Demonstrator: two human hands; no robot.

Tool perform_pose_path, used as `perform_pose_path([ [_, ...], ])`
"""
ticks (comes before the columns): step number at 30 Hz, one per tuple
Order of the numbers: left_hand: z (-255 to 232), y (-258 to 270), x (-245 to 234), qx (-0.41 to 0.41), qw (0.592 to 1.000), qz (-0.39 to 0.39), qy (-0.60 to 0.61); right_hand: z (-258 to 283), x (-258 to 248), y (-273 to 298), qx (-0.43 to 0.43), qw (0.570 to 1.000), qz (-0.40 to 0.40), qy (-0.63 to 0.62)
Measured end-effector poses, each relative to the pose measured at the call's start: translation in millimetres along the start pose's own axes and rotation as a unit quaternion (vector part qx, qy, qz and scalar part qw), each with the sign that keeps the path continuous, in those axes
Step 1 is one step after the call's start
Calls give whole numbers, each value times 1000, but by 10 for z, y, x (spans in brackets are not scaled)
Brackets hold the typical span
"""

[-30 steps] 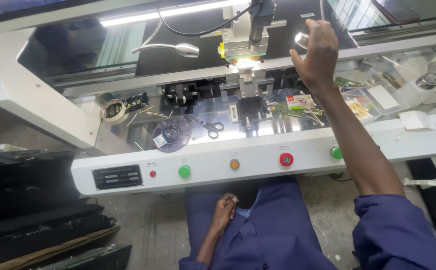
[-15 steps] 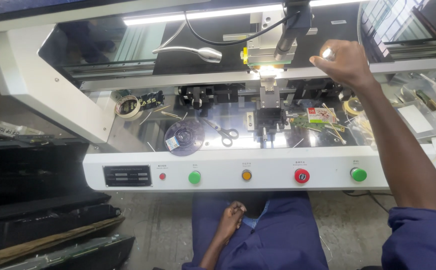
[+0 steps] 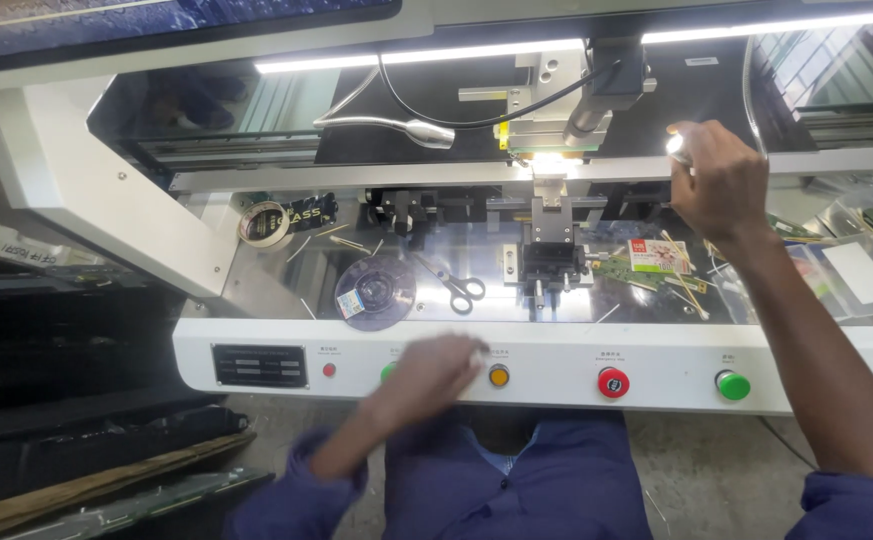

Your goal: Inspecting and cleaning a circuit board at a repair station

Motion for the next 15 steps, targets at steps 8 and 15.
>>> perform_pose_path([
  [8, 714, -1247, -1435, 89, 769, -129, -620, -221, 158, -246, 186, 933, 279, -134],
  [15, 510, -1190, -1892, 155, 865, -267, -396, -380, 290, -82, 131, 967, 214, -52],
])
Point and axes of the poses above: each hand's wrist, its own y-axis away from the middle knuckle, its own x-axis out of the palm, z = x × y, the point moved 8 cm from there along -y, towards the middle knuckle, and after that the axes turned 12 degrees about x, right-handed, at the moved point
